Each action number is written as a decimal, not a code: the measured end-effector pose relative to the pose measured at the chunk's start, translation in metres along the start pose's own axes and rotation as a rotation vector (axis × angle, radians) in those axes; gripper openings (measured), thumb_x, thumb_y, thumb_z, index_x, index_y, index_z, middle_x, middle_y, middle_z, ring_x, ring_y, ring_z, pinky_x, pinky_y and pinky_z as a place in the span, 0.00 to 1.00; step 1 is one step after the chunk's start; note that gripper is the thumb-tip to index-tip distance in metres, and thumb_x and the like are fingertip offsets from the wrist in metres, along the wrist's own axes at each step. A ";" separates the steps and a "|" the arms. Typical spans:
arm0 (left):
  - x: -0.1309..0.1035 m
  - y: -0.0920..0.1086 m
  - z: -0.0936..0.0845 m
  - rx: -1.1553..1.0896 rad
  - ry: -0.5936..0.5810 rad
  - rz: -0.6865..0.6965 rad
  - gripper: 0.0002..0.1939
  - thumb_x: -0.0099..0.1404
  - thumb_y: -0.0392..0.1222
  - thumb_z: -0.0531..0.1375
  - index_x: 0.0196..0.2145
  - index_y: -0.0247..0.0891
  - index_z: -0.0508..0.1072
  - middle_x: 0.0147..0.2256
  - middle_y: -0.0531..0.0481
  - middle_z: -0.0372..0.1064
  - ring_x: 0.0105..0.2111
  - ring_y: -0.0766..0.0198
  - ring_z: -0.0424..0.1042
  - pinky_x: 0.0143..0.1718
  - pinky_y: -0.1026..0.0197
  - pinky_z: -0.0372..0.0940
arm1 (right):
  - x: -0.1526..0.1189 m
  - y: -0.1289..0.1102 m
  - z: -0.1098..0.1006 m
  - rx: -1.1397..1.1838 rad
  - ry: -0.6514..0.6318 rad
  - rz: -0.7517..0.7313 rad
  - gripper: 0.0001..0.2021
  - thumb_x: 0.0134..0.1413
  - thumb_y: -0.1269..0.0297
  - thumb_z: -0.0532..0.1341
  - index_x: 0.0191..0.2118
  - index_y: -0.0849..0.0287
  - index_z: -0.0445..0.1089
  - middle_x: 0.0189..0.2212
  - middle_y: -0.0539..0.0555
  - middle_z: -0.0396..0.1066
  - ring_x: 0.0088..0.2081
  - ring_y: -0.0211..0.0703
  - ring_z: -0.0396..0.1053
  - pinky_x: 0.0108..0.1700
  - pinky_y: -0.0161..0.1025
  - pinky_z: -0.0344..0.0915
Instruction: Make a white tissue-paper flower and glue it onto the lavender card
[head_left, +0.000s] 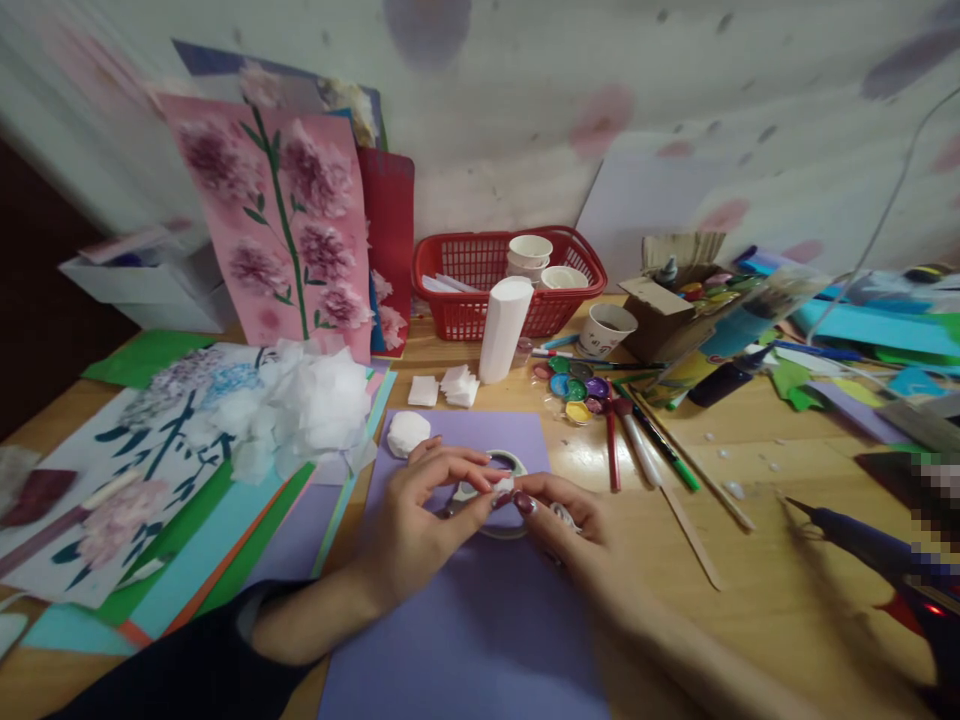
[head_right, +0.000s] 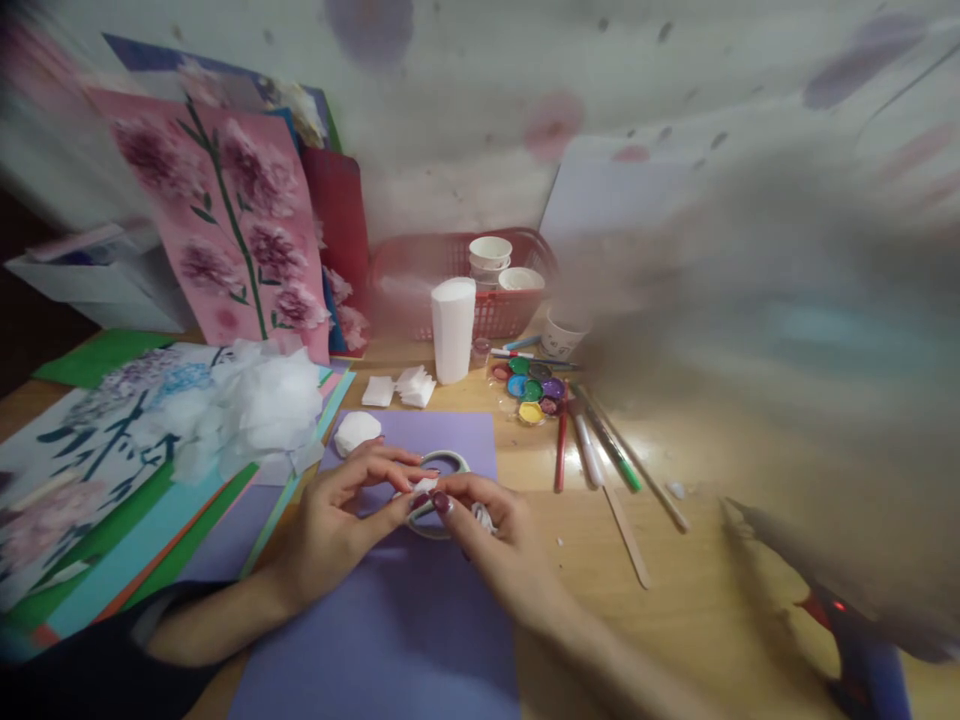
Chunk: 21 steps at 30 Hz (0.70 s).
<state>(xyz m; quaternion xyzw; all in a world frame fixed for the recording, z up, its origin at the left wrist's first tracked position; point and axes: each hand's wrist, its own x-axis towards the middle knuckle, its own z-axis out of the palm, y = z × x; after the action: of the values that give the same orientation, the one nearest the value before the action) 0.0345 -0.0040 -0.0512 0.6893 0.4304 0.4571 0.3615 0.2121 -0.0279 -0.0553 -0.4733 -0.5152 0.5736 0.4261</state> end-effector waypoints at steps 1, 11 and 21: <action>0.001 0.001 0.000 -0.017 -0.010 -0.023 0.05 0.59 0.36 0.65 0.27 0.41 0.73 0.35 0.50 0.80 0.43 0.56 0.75 0.58 0.46 0.55 | 0.000 0.000 0.000 -0.009 -0.002 0.006 0.19 0.54 0.47 0.62 0.38 0.58 0.77 0.22 0.50 0.66 0.25 0.36 0.60 0.27 0.32 0.56; 0.000 0.001 0.000 0.000 -0.041 -0.013 0.08 0.57 0.38 0.66 0.24 0.41 0.71 0.34 0.52 0.80 0.43 0.55 0.77 0.64 0.40 0.43 | -0.001 -0.008 -0.001 -0.111 0.025 -0.031 0.19 0.54 0.46 0.61 0.34 0.58 0.78 0.26 0.53 0.71 0.26 0.37 0.62 0.28 0.33 0.57; -0.002 -0.002 0.000 0.126 -0.054 0.144 0.09 0.59 0.36 0.66 0.25 0.41 0.69 0.34 0.54 0.80 0.41 0.57 0.78 0.65 0.39 0.39 | 0.001 -0.008 0.001 -0.084 0.032 -0.016 0.18 0.53 0.47 0.63 0.32 0.59 0.77 0.27 0.53 0.74 0.29 0.40 0.67 0.35 0.36 0.64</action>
<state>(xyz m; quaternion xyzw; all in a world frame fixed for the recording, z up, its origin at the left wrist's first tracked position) 0.0341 -0.0049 -0.0539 0.7519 0.3977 0.4352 0.2950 0.2111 -0.0264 -0.0478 -0.4956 -0.5357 0.5407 0.4184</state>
